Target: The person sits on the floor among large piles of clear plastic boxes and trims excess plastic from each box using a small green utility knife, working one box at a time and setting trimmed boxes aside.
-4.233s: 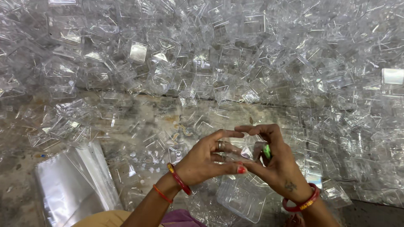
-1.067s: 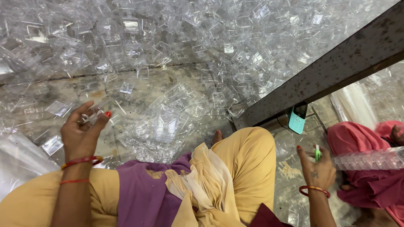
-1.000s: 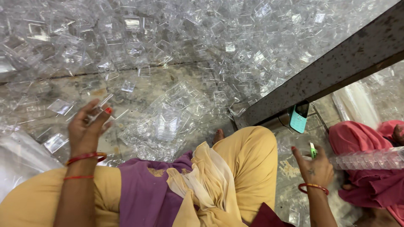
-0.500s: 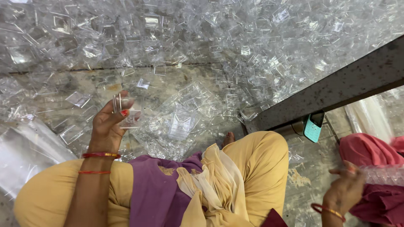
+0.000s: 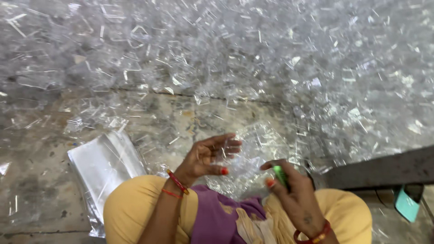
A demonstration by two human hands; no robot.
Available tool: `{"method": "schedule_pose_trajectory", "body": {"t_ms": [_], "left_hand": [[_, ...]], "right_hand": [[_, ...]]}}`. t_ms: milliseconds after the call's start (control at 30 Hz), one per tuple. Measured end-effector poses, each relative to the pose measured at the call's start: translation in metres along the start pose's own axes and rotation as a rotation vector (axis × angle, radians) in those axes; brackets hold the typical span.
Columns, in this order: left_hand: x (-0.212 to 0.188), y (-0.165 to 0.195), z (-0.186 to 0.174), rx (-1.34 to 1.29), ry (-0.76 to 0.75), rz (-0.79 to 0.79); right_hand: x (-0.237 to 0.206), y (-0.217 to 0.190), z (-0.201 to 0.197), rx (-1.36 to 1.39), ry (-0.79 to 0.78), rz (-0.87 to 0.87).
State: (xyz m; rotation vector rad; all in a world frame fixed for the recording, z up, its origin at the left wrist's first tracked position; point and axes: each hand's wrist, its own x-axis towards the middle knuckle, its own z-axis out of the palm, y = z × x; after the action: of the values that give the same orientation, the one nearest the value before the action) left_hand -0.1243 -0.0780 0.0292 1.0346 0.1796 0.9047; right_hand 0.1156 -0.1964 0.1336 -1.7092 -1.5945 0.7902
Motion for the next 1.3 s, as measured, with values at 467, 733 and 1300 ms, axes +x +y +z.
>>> {"method": "schedule_pose_trajectory", "body": {"t_ms": [467,733,1300], "left_hand": [[0.000,0.019,-0.009,0.004,-0.028,0.125],[0.008,0.023,-0.008,-0.108,-0.072,0.049],[0.012,0.018,-0.022,-0.240,-0.252,-0.076]], "right_hand": [[0.047,-0.014,0.033,-0.330,-0.070,-0.010],[0.042,0.045,0.036,-0.155,-0.061,-0.202],[0.104,0.002,0.012,-0.354,-0.400,-0.382]]}}
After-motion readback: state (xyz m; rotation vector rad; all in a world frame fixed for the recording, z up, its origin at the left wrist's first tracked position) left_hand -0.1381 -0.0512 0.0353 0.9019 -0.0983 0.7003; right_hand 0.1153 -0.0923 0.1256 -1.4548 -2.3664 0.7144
